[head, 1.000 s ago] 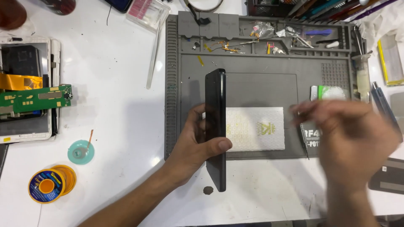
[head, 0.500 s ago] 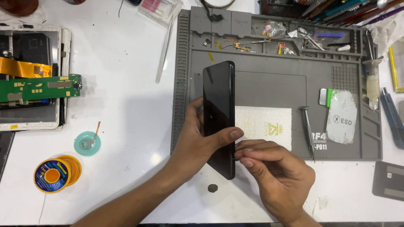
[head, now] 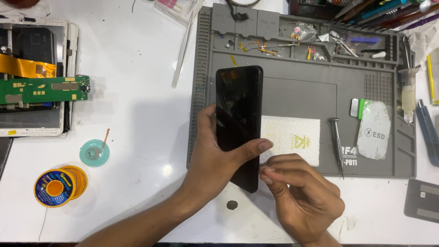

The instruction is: Disassembling a mobile phone to access internal components, including removing the SIM tray and back cover.

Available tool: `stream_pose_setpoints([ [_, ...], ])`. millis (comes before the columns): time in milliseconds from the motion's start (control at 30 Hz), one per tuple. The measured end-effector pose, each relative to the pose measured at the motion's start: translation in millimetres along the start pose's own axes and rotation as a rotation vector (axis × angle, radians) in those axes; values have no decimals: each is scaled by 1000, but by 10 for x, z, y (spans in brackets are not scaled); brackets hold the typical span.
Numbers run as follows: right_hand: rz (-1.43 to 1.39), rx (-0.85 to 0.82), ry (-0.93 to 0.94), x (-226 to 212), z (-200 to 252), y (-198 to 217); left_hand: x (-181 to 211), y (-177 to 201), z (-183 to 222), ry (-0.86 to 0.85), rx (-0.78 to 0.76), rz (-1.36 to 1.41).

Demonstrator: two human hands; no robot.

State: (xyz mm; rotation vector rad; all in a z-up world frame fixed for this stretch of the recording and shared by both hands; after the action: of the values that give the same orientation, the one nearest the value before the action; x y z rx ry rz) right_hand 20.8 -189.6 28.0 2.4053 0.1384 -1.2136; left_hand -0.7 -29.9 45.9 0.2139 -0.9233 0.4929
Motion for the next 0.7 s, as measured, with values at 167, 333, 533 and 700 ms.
stream_pose_setpoints([
  [167, 5, 0, -2, 29, 16, -2, -47, -17, -7, -5, 36, 1],
  [333, -58, -1, -104, 69, 49, 30, -57, -14, -25, -57, 82, 61],
  [533, -29, -63, -160, 72, 49, -15, 0, 55, -11, -92, 114, 54],
  [700, -5, 20, -248, 105, 81, -44, 21, 66, -6, -135, 125, 78],
])
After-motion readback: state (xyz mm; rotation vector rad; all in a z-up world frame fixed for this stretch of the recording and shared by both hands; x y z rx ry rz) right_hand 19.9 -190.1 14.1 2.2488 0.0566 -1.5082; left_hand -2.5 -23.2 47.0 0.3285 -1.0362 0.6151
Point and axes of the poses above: each hand's wrist, its own z-axis away from the middle knuckle, its own y-axis out of the back of the hand, x = y × z, the point moved 1 cm from there along -z, towards the middle knuckle
